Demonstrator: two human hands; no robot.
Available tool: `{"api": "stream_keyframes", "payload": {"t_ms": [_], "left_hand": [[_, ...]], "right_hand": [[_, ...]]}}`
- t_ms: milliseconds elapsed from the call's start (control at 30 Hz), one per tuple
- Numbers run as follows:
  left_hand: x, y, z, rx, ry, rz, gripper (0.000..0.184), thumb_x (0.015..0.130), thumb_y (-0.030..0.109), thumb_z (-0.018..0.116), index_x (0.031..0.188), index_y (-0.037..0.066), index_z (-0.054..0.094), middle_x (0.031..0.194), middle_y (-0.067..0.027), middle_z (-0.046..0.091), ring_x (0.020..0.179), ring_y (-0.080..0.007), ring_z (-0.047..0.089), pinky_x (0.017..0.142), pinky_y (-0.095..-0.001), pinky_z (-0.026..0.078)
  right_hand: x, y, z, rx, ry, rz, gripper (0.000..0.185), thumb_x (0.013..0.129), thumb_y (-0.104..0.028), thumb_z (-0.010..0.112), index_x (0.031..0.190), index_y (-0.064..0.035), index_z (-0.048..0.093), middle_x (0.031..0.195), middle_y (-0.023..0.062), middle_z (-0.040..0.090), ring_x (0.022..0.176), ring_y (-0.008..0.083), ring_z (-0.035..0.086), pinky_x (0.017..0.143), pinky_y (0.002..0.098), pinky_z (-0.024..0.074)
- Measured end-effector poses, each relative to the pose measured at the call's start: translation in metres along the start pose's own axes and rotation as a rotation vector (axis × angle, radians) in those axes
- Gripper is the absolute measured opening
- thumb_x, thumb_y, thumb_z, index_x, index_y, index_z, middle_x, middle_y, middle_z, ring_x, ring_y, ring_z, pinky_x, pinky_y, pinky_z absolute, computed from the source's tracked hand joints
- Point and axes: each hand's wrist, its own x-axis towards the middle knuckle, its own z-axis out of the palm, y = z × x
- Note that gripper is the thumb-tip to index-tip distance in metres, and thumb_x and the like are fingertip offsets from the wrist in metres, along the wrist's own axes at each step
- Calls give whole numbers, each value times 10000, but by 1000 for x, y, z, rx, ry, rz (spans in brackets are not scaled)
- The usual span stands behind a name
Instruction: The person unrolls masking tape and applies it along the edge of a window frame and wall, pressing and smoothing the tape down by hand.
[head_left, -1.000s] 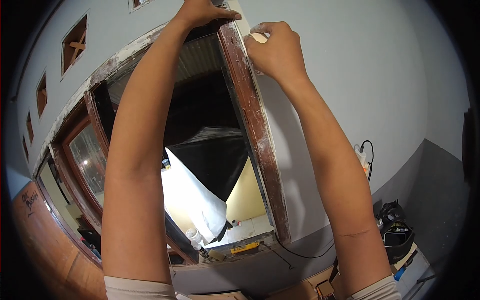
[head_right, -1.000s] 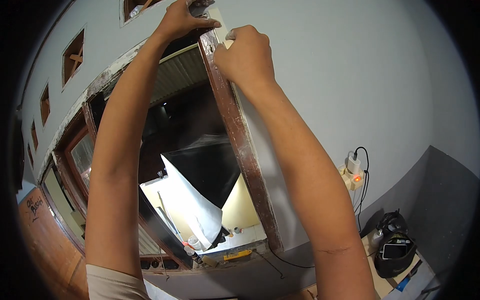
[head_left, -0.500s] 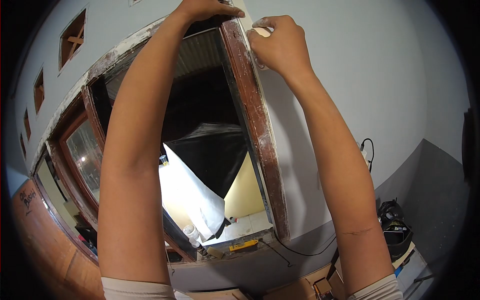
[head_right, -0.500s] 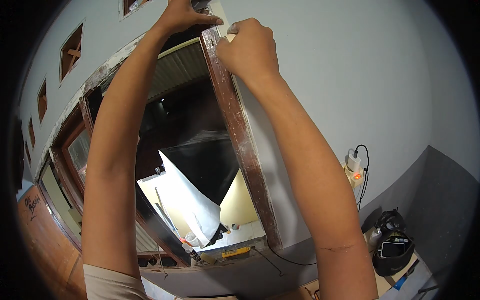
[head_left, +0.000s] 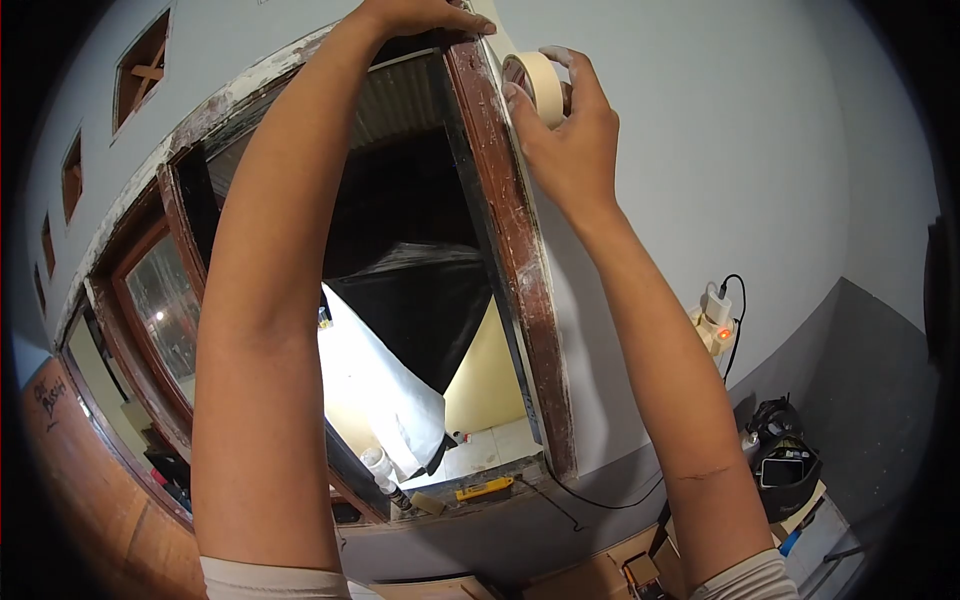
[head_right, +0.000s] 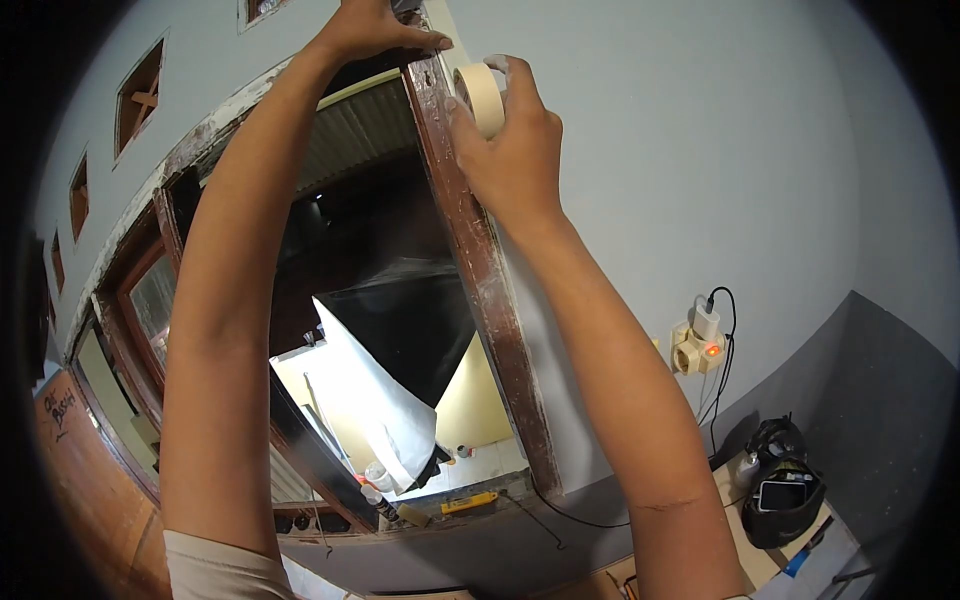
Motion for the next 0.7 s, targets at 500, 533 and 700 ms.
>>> {"api": "stream_keyframes", "payload": {"t_ms": [500, 533, 700], "left_hand": [[-1, 6, -3, -55, -34, -47, 1090, 573, 437, 1034, 1425, -28, 538, 1327, -238, 623, 1223, -343, 632, 1054, -446, 540], [-1, 6, -2, -44, -29, -57, 1098, 572, 438, 1036, 1430, -27, 534, 1331, -238, 621, 1219, -344, 634, 1052, -448, 541], [0, 6, -5, -158, -43, -41, 1120, 575, 438, 1035, 1453, -20, 512, 1344, -242, 617, 1225, -351, 628, 1068, -458, 527]], "right_hand": [[-3, 7, -5, -250, 30, -114, 532, 916, -355, 847, 1278, 18, 733, 906, 167, 805, 793, 200, 789, 742, 307, 607], [-3, 7, -6, -251, 29, -114, 532, 916, -355, 847, 1278, 18, 733, 906, 167, 805, 793, 200, 789, 742, 307, 607], [0, 3, -9, -280, -32, -110, 519, 917, -375, 840, 1241, 20, 751, 820, 145, 791, 677, 175, 762, 706, 309, 594]]}}
